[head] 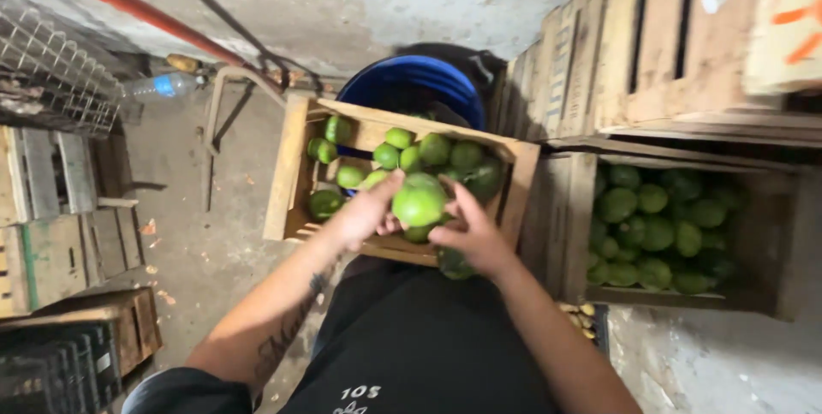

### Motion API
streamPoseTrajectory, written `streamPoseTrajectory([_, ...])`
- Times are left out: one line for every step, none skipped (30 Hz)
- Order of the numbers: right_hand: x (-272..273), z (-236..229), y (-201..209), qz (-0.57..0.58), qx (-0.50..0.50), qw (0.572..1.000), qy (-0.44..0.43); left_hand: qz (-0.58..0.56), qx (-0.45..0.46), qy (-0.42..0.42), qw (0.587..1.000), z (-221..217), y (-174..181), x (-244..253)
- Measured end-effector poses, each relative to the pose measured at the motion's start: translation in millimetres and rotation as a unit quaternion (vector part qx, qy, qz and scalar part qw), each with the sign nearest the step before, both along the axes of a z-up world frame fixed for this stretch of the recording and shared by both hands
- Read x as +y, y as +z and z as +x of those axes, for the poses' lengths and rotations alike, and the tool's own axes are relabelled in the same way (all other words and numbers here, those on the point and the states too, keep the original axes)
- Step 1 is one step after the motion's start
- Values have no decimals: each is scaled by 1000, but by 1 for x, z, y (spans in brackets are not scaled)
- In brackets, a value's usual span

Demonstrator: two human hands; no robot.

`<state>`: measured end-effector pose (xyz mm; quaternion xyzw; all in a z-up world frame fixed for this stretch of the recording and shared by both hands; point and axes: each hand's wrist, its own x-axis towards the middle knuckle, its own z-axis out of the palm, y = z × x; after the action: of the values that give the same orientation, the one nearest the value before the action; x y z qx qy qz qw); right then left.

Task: The person transfers green limes from a wooden crate into a blue bucket, handling them one by one or in small handfuls. The person repeatedly reaches into the crate, picks up limes, and places them into the bucket until the crate is nearly empty.

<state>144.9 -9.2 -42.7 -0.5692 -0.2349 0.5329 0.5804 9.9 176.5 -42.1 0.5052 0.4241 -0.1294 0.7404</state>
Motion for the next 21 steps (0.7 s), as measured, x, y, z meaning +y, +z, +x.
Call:
streamPoseTrajectory([0,-3,14,7,-56,998,18,-72,-18,30,997,10,4,-25])
streamPoseTrajectory([-5,4,16,9,-63,998,13,-69,-25,24,997,19,11,-38])
streamPoseTrajectory([-14,11,19,5,-136,991,-18,-105,-25,59,992,29,19,-55])
streamPoseTrajectory([-24,20,21,0,-208,977,-48,-140,-25,93,985,39,25,-73])
streamPoseTrajectory([-33,27,38,-6,-215,975,-54,-146,-31,85,985,45,30,-84])
streamPoseTrajectory([-42,36,53,-19,-265,963,-43,-137,-26,85,987,52,34,-96])
streamPoseTrajectory([-54,40,69,-37,-309,950,-34,-131,-16,81,988,56,38,-111])
streamPoseTrajectory([-66,45,80,-49,-312,948,-42,-139,-17,69,988,60,47,-124])
streamPoseTrajectory([-76,51,89,-56,-332,941,-38,-146,-43,60,987,65,57,-134])
streamPoseTrajectory([-87,56,98,-64,-352,933,-34,-153,-69,50,985,70,66,-145])
streamPoseTrajectory([-101,61,101,-68,-353,932,-42,-154,-69,41,985,72,58,-157])
streamPoseTrajectory([-114,64,104,-89,-370,925,-24,-153,-85,36,984,74,49,-168])
streamPoseTrajectory([-126,65,105,-108,-382,918,-2,-151,-98,36,983,71,41,-179])
streamPoseTrajectory([-140,70,108,-110,-379,919,-6,-151,-94,32,983,72,31,-197])
streamPoseTrajectory([-152,76,110,-122,-373,920,8,-152,-88,34,984,72,22,-213])
streamPoseTrajectory([-163,81,113,-134,-366,921,22,-152,-82,36,984,71,12,-228])
streamPoseTrajectory([-177,89,111,-132,-363,922,20,-149,-79,34,985,82,17,-237])
streamPoseTrajectory([-190,97,109,-159,-351,922,34,-151,-70,-1,986,91,22,-245])
streamPoseTrajectory([-200,106,106,-182,-341,921,51,-150,-63,-33,986,101,27,-250])
streamPoseTrajectory([-207,124,105,-176,-340,922,51,-144,-62,-31,987,113,38,-250])
streamPoseTrajectory([-213,140,104,-246,-274,930,6,-80,-69,-69,992,122,50,-250])
